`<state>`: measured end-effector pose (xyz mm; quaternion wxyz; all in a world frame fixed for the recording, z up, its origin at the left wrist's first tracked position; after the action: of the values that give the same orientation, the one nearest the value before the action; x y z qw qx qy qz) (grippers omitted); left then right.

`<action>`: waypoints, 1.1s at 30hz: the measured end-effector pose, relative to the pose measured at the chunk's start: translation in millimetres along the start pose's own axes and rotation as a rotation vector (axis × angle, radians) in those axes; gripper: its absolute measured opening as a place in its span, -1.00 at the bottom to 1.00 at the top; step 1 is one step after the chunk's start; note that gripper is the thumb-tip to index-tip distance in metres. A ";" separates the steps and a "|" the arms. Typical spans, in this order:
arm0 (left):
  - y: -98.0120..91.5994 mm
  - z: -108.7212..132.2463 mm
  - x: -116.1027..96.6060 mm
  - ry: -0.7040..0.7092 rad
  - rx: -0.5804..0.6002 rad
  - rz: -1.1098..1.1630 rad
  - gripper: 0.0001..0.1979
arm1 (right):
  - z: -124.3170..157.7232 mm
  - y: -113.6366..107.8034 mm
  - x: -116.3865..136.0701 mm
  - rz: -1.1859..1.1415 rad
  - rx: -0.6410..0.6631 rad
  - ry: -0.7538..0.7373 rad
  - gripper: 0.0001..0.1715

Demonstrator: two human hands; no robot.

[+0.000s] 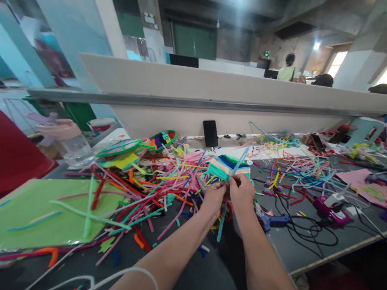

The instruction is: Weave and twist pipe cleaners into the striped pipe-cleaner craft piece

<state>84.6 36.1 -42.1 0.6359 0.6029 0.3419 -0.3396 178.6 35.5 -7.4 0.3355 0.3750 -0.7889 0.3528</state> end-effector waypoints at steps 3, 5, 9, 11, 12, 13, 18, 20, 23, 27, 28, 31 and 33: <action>1.5 3.5 -0.3 0.045 -0.026 -0.067 -0.73 | 0.6 1.9 -2.1 0.021 -0.022 0.040 -0.80; 2.6 5.2 -1.1 0.085 -0.029 -0.102 -0.72 | 0.0 2.4 -3.8 0.011 -0.022 0.067 -0.78; 2.9 5.8 -0.9 0.091 -0.053 -0.083 -0.71 | -0.8 3.6 -6.4 -0.006 -0.005 0.099 -0.83; 2.4 5.1 0.1 0.067 -0.057 -0.041 -0.69 | -0.4 3.1 -6.0 0.015 -0.018 0.082 -0.86; 2.2 4.6 0.7 0.058 -0.051 -0.022 -0.68 | 0.0 2.5 -5.5 0.028 -0.026 0.071 -0.88; 2.1 4.2 1.5 0.049 -0.039 -0.006 -0.68 | 0.3 1.7 -5.1 0.042 -0.033 0.067 -0.89; 3.4 3.2 4.0 0.013 0.039 0.039 -0.70 | 0.5 -4.4 -7.3 0.041 -0.043 0.129 -0.90; 3.4 2.8 2.2 0.029 0.038 0.069 -0.72 | 0.1 -6.2 -8.2 -0.020 -0.058 0.138 -0.87; 2.9 1.2 -2.1 0.029 0.067 0.096 -0.77 | -0.4 -5.4 -9.2 -0.190 -0.069 0.159 -0.83; 1.3 -1.4 -4.3 -0.027 0.148 0.071 -0.79 | -1.0 -1.1 -11.7 -0.349 -0.061 0.244 -0.81; 0.4 -1.7 -3.9 -0.035 0.145 0.067 -0.79 | -1.1 -0.1 -12.8 -0.362 -0.058 0.263 -0.81; -1.8 -1.9 -0.4 -0.073 0.118 0.049 -0.76 | -1.5 2.1 -17.2 -0.350 -0.054 0.284 -0.82; -3.6 -2.4 2.4 -0.107 0.095 0.029 -0.74 | -2.2 2.6 -20.8 -0.267 -0.069 0.262 -0.83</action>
<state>82.8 38.3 -46.1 0.6287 0.6184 0.2820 -0.3779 187.3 45.8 -23.5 0.4919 0.4156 -0.6933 0.3233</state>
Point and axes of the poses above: each hand's wrist, its own z-axis away from the middle knuckle, its own y-axis out of the palm, x = y × z, the point moved 3 cm from there along -z, towards the middle knuckle, and after that the axes turned 1 degree about -z, right-handed, at the moved point
